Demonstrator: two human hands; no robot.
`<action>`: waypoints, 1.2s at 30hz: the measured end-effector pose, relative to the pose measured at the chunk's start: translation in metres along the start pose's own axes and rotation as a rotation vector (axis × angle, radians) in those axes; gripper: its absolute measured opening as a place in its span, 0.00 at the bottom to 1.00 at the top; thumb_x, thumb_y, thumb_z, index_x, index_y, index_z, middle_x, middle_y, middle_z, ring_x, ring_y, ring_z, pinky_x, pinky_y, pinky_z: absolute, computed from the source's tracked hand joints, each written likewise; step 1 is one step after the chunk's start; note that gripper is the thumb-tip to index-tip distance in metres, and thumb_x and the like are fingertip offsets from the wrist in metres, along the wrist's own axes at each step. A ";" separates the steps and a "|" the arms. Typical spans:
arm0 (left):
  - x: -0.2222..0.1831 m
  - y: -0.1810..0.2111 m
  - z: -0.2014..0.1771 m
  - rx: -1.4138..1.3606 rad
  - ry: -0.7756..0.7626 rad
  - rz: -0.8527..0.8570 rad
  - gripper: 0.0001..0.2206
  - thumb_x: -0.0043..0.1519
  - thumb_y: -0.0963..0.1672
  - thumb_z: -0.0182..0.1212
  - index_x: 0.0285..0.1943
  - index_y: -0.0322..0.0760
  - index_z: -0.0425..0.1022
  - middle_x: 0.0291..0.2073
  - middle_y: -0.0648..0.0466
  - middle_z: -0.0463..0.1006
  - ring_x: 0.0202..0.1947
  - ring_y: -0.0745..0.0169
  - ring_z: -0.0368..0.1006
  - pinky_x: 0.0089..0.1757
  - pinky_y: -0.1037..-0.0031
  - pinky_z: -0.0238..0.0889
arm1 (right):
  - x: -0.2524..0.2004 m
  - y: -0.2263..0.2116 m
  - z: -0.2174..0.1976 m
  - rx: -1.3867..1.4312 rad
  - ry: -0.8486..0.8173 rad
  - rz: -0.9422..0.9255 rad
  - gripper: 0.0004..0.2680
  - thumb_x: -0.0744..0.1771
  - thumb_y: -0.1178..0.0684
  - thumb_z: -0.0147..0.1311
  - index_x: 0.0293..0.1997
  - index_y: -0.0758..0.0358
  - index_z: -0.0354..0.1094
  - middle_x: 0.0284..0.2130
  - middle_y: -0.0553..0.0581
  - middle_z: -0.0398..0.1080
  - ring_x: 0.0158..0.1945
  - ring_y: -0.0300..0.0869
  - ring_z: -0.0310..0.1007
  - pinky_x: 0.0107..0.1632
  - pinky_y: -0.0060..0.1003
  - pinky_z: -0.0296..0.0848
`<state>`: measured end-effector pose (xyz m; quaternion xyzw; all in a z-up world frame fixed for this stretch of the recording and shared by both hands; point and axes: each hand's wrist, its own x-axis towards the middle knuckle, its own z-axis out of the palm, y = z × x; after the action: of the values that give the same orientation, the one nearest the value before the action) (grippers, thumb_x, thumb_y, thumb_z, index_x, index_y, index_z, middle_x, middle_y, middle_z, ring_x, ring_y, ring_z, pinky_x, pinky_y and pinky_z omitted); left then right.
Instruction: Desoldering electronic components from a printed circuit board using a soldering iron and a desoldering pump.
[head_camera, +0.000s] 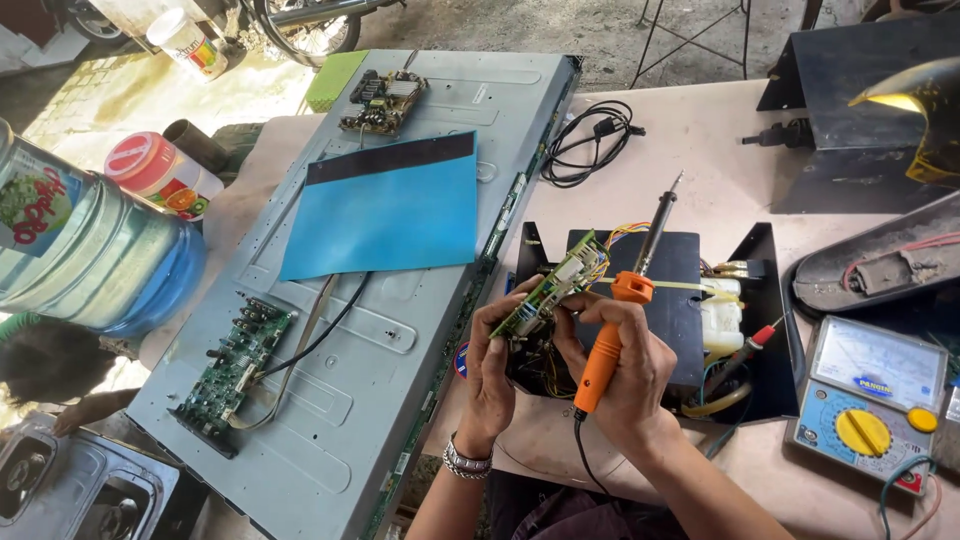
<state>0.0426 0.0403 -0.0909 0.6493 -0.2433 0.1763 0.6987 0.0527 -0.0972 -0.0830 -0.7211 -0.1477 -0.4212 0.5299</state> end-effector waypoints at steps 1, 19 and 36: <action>0.000 0.001 0.000 0.000 0.005 0.001 0.22 0.74 0.50 0.30 0.66 0.30 0.60 0.67 0.32 0.63 0.72 0.30 0.54 0.66 0.39 0.46 | -0.001 0.002 0.000 0.001 -0.005 -0.002 0.13 0.61 0.66 0.69 0.43 0.59 0.68 0.29 0.58 0.78 0.34 0.55 0.80 0.40 0.41 0.78; 0.000 0.006 -0.001 0.031 -0.024 0.001 0.21 0.76 0.54 0.38 0.65 0.37 0.63 0.68 0.35 0.66 0.71 0.36 0.63 0.68 0.48 0.59 | -0.006 0.005 -0.006 0.012 -0.057 -0.001 0.13 0.63 0.68 0.67 0.38 0.61 0.60 0.40 0.65 0.78 0.46 0.45 0.82 0.49 0.34 0.79; -0.019 0.013 0.010 0.898 -0.289 0.569 0.17 0.74 0.39 0.39 0.69 0.40 0.70 0.63 0.47 0.68 0.64 0.43 0.73 0.61 0.52 0.69 | 0.002 -0.021 -0.102 -0.321 -0.225 -0.156 0.14 0.66 0.62 0.66 0.42 0.65 0.55 0.42 0.60 0.78 0.51 0.50 0.82 0.48 0.33 0.75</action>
<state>0.0184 0.0326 -0.0909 0.8098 -0.4035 0.3536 0.2374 -0.0057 -0.1802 -0.0594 -0.8250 -0.1925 -0.3960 0.3542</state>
